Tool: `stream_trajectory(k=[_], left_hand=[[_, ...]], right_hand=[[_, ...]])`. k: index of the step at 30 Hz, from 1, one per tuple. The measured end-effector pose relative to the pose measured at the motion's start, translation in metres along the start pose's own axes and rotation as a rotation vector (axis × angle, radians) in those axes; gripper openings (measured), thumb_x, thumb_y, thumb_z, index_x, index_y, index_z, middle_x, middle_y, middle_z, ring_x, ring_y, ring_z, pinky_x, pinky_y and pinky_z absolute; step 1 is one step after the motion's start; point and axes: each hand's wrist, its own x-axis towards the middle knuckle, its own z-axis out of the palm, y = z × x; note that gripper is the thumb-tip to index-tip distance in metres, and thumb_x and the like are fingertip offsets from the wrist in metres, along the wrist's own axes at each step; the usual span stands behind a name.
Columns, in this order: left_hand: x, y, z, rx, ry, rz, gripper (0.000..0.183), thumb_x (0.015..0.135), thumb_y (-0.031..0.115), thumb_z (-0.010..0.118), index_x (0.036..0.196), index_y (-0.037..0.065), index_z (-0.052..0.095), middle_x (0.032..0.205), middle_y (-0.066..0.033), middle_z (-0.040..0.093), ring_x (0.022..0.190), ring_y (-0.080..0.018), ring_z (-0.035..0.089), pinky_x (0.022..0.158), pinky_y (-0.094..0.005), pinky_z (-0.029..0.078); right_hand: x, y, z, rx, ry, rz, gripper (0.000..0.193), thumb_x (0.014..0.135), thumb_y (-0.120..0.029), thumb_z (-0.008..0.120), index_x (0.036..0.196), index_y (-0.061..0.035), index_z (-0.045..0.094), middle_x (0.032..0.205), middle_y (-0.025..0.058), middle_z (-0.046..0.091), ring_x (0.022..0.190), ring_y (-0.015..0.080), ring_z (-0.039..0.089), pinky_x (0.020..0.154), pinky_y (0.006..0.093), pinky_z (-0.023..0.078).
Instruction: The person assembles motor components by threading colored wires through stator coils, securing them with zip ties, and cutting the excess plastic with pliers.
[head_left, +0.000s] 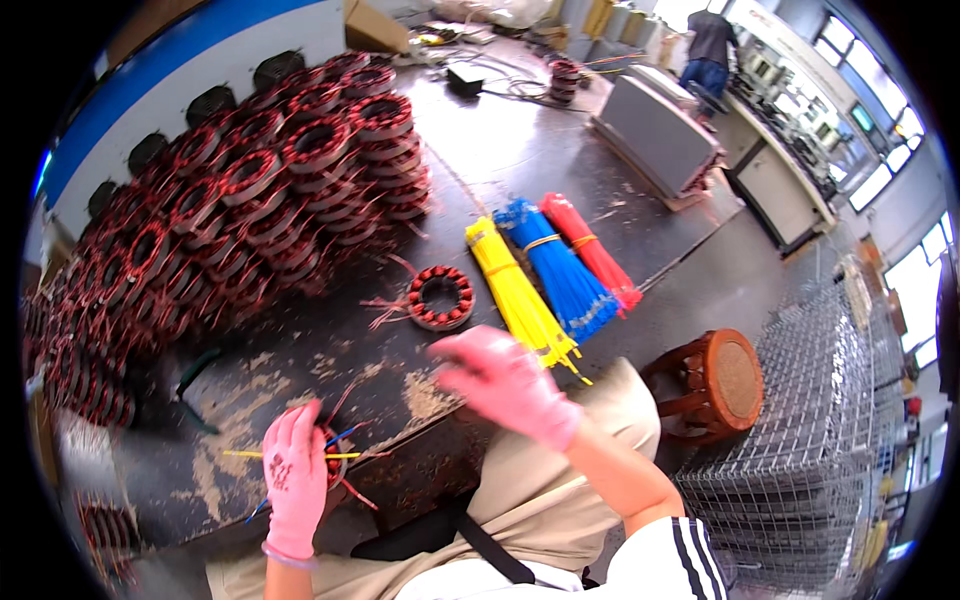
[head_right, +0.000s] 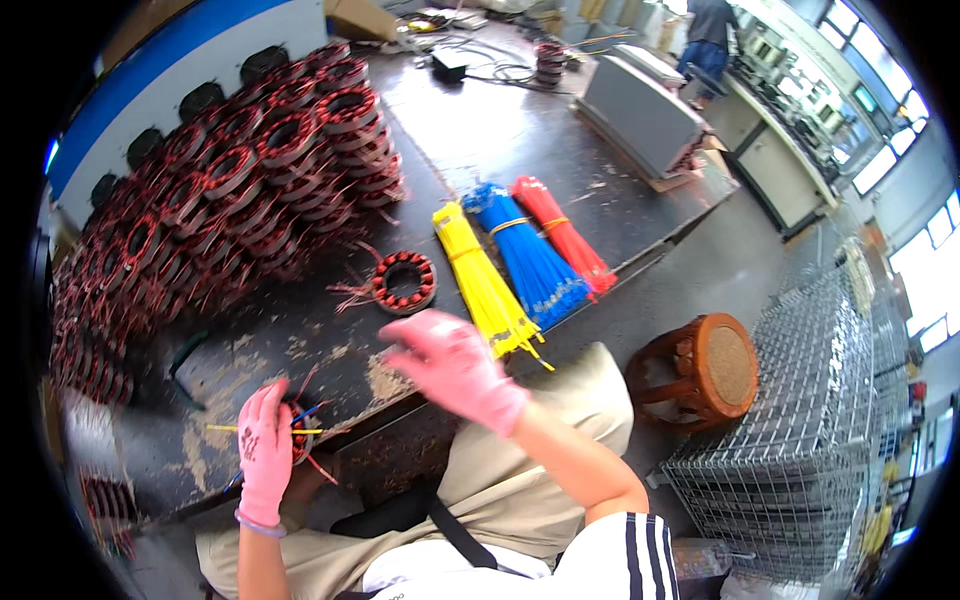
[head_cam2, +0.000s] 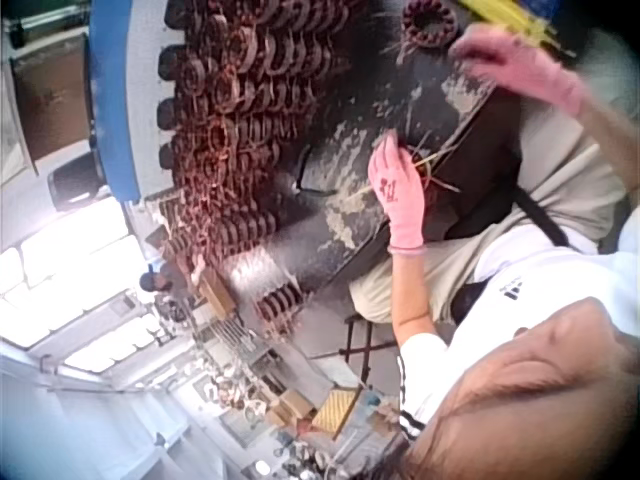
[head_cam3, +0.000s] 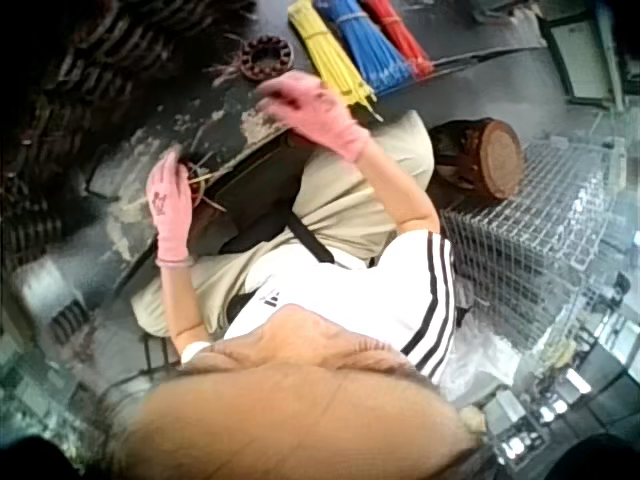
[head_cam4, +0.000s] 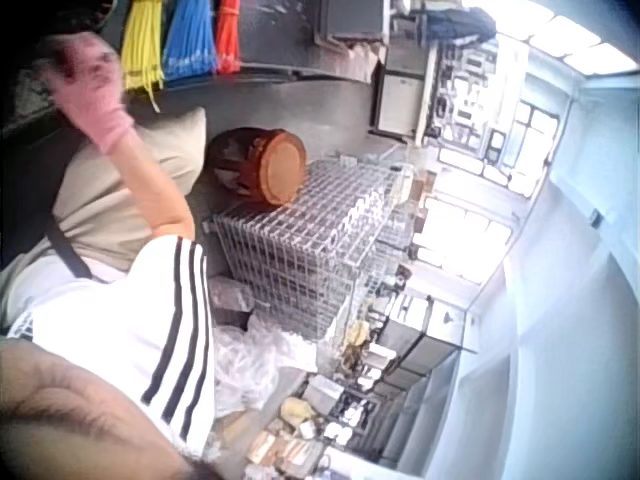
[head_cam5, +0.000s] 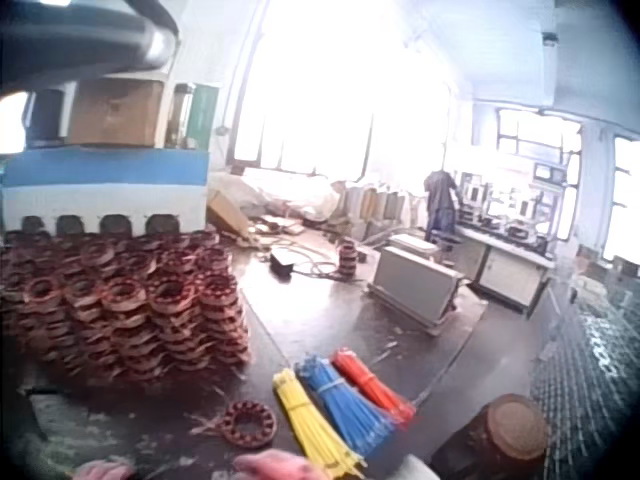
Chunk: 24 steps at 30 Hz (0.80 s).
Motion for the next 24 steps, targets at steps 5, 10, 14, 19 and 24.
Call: stream_trajectory(k=[5, 10, 14, 19, 24], left_hand=[[0.009, 0.002, 0.000, -0.126, -0.083, -0.077, 0.030, 0.101, 0.008, 0.056, 0.130, 0.002, 0.061, 0.119, -0.0151, 0.065, 0.114, -0.0346, 0.058, 0.101, -0.0425, 0.045], [0.010, -0.002, 0.001, -0.064, -0.071, -0.011, 0.029, 0.103, 0.008, 0.053, 0.130, 0.001, 0.059, 0.115, -0.0150, 0.065, 0.108, -0.0323, 0.060, 0.097, -0.0410, 0.047], [0.012, 0.000, -0.003, -0.070, -0.098, -0.047, 0.028, 0.103, 0.009, 0.053, 0.130, 0.001, 0.060, 0.114, -0.0144, 0.064, 0.107, -0.0313, 0.060, 0.096, -0.0398, 0.047], [0.011, 0.000, 0.000, -0.068, -0.064, -0.009, 0.029, 0.103, 0.009, 0.054, 0.130, 0.002, 0.060, 0.115, -0.0149, 0.064, 0.109, -0.0319, 0.060, 0.097, -0.0406, 0.047], [0.007, 0.004, -0.002, 0.036, -0.010, 0.018, 0.031, 0.102, 0.010, 0.055, 0.132, 0.002, 0.059, 0.124, -0.0165, 0.062, 0.117, -0.0349, 0.058, 0.105, -0.0440, 0.044]], right_hand=[[-0.055, 0.109, -0.132, -0.757, 0.532, 0.445, 0.032, 0.100, -0.037, 0.061, 0.093, -0.0086, 0.073, 0.085, 0.0162, 0.070, 0.081, 0.0367, 0.069, 0.072, 0.0442, 0.054], [-0.087, 0.178, -0.154, -0.238, 0.298, 0.961, 0.053, 0.099, -0.057, 0.056, 0.092, -0.0074, 0.074, 0.083, 0.0120, 0.074, 0.075, 0.0245, 0.069, 0.069, 0.0389, 0.053], [-0.092, 0.187, -0.139, 0.356, 0.394, 0.833, 0.044, 0.098, -0.051, 0.065, 0.093, -0.0081, 0.072, 0.079, -0.0012, 0.069, 0.065, 0.0061, 0.058, 0.059, 0.0242, 0.046], [-0.101, 0.172, -0.142, 0.282, 0.507, 0.744, 0.035, 0.100, -0.037, 0.065, 0.089, -0.0045, 0.072, 0.077, 0.0001, 0.069, 0.064, 0.0075, 0.058, 0.059, 0.0238, 0.045], [-0.118, 0.105, -0.165, 0.265, 0.688, 0.568, 0.036, 0.100, -0.028, 0.062, 0.076, -0.0022, 0.068, 0.068, 0.0010, 0.065, 0.059, 0.0072, 0.056, 0.056, 0.0244, 0.043]])
